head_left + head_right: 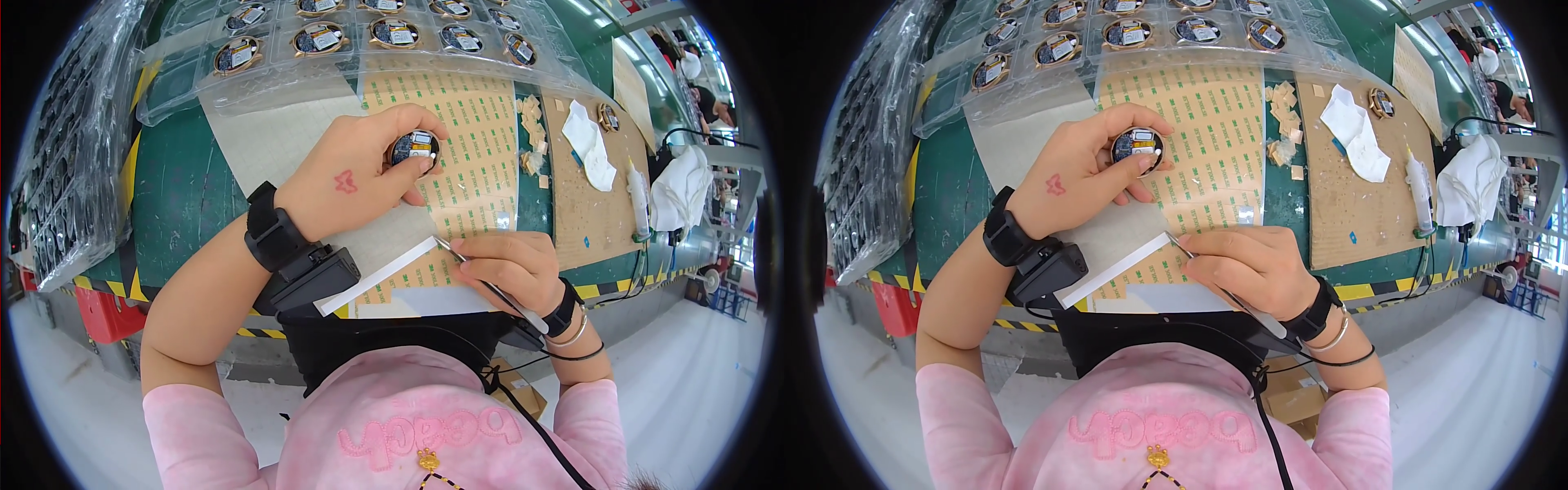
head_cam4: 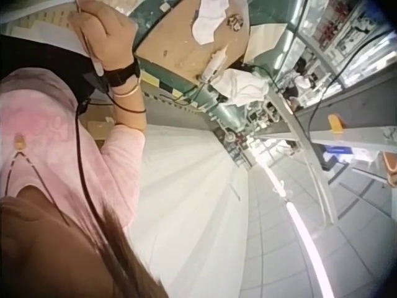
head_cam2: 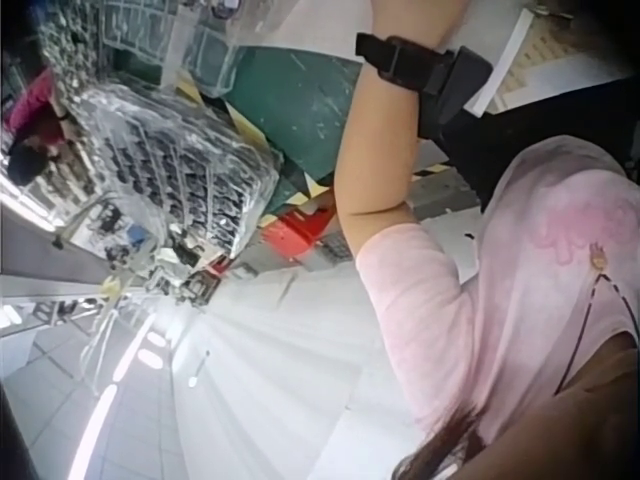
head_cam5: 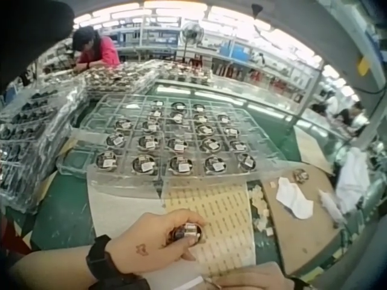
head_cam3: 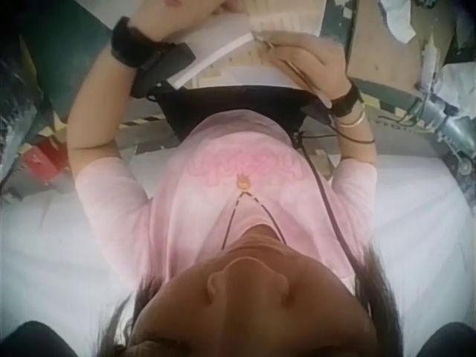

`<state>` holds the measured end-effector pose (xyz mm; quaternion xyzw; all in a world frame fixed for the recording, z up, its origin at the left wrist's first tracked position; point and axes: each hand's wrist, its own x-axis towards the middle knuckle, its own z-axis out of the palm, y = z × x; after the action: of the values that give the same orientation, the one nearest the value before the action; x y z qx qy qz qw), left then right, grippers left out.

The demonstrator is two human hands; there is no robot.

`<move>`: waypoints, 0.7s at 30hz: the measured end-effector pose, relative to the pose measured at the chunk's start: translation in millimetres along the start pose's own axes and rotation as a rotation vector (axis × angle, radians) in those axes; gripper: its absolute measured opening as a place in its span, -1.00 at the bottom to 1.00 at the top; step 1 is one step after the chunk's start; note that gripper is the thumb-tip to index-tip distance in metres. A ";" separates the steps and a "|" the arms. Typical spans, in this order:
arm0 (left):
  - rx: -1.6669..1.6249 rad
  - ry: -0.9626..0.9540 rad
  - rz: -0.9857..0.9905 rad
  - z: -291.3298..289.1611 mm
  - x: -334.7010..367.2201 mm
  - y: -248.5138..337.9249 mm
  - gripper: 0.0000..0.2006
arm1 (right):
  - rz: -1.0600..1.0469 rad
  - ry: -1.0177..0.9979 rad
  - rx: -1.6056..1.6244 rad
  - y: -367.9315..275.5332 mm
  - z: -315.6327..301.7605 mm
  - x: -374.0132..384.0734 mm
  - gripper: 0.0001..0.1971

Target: Perform manual assembly of smartwatch components, including battery and circuit board placement using tweezers.

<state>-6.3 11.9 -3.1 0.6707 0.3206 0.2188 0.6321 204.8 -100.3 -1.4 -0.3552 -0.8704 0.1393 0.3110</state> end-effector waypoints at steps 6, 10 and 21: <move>-0.016 0.035 0.043 1.5 -0.1 -1.2 -0.77 | -0.009 -0.014 0.001 1.8 0.5 2.9 -0.76; -0.022 0.027 0.017 1.0 0.3 -0.3 -0.77 | 0.008 -0.035 0.018 2.3 -1.1 3.3 -0.77; -0.009 0.032 0.027 1.7 0.0 -0.2 -0.77 | 0.140 0.045 0.223 4.0 2.5 6.6 -0.77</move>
<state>-5.2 10.7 -3.5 0.6686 0.3205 0.2396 0.6268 201.7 -92.8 -2.3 -0.3815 -0.8154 0.2486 0.3573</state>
